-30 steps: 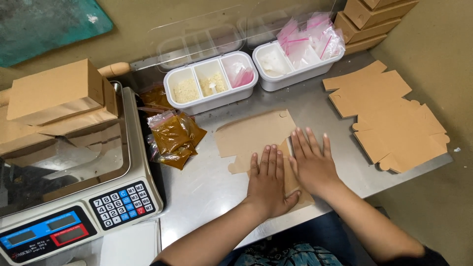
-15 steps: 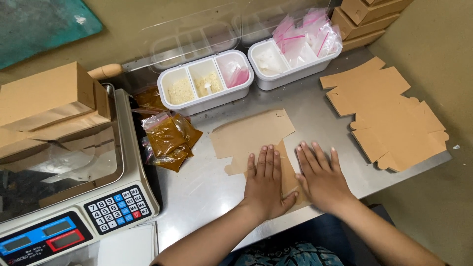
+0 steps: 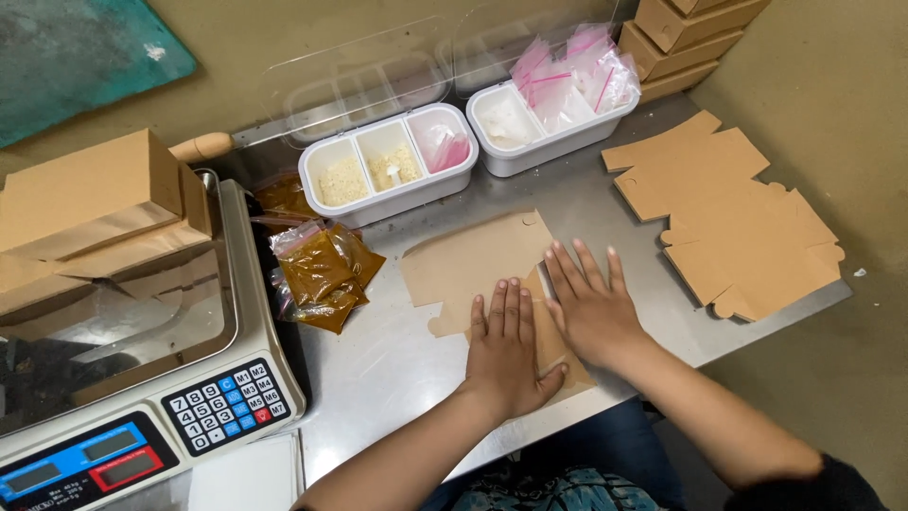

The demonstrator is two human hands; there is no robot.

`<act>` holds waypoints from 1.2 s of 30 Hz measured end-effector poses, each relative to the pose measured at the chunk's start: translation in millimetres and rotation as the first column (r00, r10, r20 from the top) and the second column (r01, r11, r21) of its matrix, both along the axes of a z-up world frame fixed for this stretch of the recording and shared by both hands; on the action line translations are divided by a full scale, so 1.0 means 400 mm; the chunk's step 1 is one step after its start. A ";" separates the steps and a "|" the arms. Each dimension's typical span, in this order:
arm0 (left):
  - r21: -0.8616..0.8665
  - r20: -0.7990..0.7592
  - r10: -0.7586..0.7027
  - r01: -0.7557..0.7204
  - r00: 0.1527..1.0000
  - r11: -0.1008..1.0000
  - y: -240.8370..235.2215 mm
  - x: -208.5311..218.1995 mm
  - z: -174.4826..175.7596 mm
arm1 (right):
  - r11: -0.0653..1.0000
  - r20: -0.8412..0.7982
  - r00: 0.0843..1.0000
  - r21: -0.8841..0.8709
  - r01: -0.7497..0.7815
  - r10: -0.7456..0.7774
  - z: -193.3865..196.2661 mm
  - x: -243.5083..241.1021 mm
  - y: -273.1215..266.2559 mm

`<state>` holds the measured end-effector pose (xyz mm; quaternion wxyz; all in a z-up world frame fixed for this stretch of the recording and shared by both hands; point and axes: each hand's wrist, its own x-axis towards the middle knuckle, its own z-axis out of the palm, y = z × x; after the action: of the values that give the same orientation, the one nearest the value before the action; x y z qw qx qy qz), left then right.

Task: The person assembles a flat cardboard box blank by folding along pre-scored lines and pressing the flaps to form a three-dimensional box. They repeatedly fold and press the edges to secure the shape on a stainless steel countertop.

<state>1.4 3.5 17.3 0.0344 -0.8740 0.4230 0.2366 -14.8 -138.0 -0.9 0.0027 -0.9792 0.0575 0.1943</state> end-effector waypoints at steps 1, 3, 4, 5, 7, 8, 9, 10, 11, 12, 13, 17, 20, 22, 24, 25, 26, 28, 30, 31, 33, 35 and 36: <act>0.000 0.002 0.000 0.000 1.000 1.000 0.000 0.000 -0.002 | 1.000 0.002 1.000 0.000 0.000 0.000 0.002 -0.030 0.001; -0.002 0.017 0.004 -0.004 1.000 1.000 -0.001 -0.001 -0.007 | 0.999 -0.083 0.996 -0.003 -0.033 0.033 0.006 -0.092 0.003; -0.002 0.016 0.004 -0.004 1.000 1.000 0.000 -0.001 -0.005 | 0.999 -0.084 0.996 -0.003 -0.033 0.033 0.003 -0.121 0.000; -0.004 0.012 0.005 -0.005 1.000 1.000 0.000 -0.001 -0.003 | 1.000 -0.108 0.994 0.009 -0.020 0.021 0.001 -0.149 -0.004; -0.006 0.006 0.008 -0.008 1.000 1.000 0.000 0.000 -0.001 | 1.000 -0.134 0.991 0.019 -0.008 0.010 -0.011 -0.195 -0.013; -0.007 0.004 0.007 -0.007 1.000 1.000 -0.001 0.000 -0.001 | 1.000 -0.122 0.992 -0.002 -0.008 0.007 -0.022 -0.213 -0.018; -0.007 0.002 0.005 -0.005 1.000 1.000 -0.001 0.000 -0.002 | 1.000 -0.111 0.994 -0.021 -0.006 0.004 -0.033 -0.233 -0.022; -0.006 0.001 0.006 -0.006 1.000 1.000 -0.001 0.002 -0.001 | 1.000 -0.112 0.994 -0.020 -0.007 0.005 -0.025 -0.225 -0.017; -0.013 -0.006 0.009 -0.009 1.000 1.000 -0.001 0.002 -0.001 | 1.000 -0.140 0.990 -0.018 -0.001 -0.001 -0.018 -0.219 -0.012; -0.020 -0.012 0.012 -0.012 1.000 1.000 0.000 0.001 -0.002 | 1.000 -0.169 0.986 -0.016 0.005 -0.007 -0.011 -0.213 -0.008; -0.017 -0.017 0.012 -0.012 1.000 1.000 -0.001 0.002 -0.004 | 1.000 -0.174 0.985 -0.013 0.005 -0.007 -0.011 -0.193 -0.004; 0.009 -0.002 0.002 -0.002 1.000 1.000 -0.002 0.004 -0.010 | 0.998 -0.062 0.997 0.055 -0.039 0.042 -0.016 -0.099 0.008; 0.024 -0.002 0.004 -0.004 1.000 1.000 -0.002 0.006 -0.003 | 0.996 0.030 0.999 0.087 -0.033 0.030 -0.035 -0.013 0.008; 0.031 -0.015 0.006 -0.005 1.000 0.999 -0.001 0.005 -0.010 | 0.995 0.055 0.998 0.103 -0.015 0.009 -0.051 0.017 0.009; -0.008 0.032 0.009 -0.009 0.999 1.000 0.001 0.007 -0.029 | 0.994 0.131 0.991 0.108 -0.013 -0.001 -0.062 0.031 0.011; -0.019 0.018 0.034 -0.033 0.999 0.999 -0.001 0.011 -0.037 | 0.995 0.118 0.993 0.097 -0.036 0.024 -0.053 0.016 0.013; -0.067 0.009 0.037 -0.036 0.999 0.997 -0.002 0.014 -0.046 | 0.990 0.138 0.990 0.132 -0.058 0.039 -0.045 0.001 0.016; -0.102 -0.020 0.077 -0.079 0.997 0.992 0.015 0.014 -0.064 | 0.977 0.137 0.987 0.181 -0.112 0.088 -0.045 -0.033 0.037; -0.302 -0.147 0.063 -0.105 0.987 0.947 0.025 0.020 -0.072 | 0.913 0.200 0.964 0.334 -0.236 0.176 -0.051 -0.066 0.049; -0.287 -0.164 0.082 -0.126 0.983 0.950 0.036 0.023 -0.087 | 0.904 0.184 0.964 0.351 -0.245 0.190 -0.069 -0.070 0.047; -0.428 -0.173 0.013 -0.087 0.985 0.900 0.055 0.030 -0.118 | 0.883 0.337 0.914 0.326 -0.337 0.225 -0.109 -0.077 0.041; -0.558 -0.252 0.030 -0.170 0.967 0.812 0.086 0.017 -0.060 | 0.874 0.336 0.911 0.332 -0.354 0.241 -0.112 -0.082 0.035; -0.680 -0.314 0.020 -0.239 0.949 0.693 0.100 0.014 -0.028 | 0.875 0.344 0.905 0.320 -0.363 0.250 -0.112 -0.082 0.032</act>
<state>7.0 43.4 6.0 -0.3824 -0.8042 0.4182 0.1790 -47.4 -125.4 -45.8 0.1679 -0.9744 -0.1395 0.0528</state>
